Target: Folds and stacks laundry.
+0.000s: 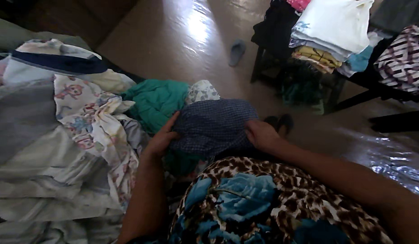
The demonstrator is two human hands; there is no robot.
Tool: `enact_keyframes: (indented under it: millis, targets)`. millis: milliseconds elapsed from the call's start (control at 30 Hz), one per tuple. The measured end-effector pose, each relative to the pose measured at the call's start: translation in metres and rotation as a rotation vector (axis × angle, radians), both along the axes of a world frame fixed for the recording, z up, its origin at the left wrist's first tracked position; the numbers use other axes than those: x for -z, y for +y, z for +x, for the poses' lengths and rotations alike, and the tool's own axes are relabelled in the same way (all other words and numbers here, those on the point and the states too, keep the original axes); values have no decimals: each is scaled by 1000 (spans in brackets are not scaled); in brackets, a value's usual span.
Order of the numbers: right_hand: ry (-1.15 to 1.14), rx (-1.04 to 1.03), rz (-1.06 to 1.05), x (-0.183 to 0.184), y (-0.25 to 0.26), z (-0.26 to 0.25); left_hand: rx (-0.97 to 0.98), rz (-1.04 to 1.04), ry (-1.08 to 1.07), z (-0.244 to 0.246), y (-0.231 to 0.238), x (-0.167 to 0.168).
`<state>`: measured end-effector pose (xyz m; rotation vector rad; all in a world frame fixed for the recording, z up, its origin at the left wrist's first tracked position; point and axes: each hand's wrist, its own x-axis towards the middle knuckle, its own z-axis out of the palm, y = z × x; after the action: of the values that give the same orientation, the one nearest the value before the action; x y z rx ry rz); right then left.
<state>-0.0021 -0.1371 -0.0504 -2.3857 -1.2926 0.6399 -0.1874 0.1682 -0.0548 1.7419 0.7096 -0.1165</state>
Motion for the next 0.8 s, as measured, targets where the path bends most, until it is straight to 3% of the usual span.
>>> enact_keyframes:
  millis: [100, 267, 433, 567, 733, 800]
  targets:
    - [-93, -172, 267, 29, -13, -4, 1, -30, 1, -2, 1, 6]
    - [-251, -403, 506, 57, -21, 3, 8, -34, 4, -2, 2, 6]
    - [-212, -502, 402, 59, -15, -3, -5, -9, 9, -3, 2, 2]
    - [-204, -576, 469, 52, -5, -9, 17, 81, 68, 0, -2, -14]
    - [-3, -545, 111, 36, 15, -9, 54, 163, 71, 9, -8, -42]
    - [22, -548, 61, 31, 17, -8, 69, 231, 81, 17, -15, -58]
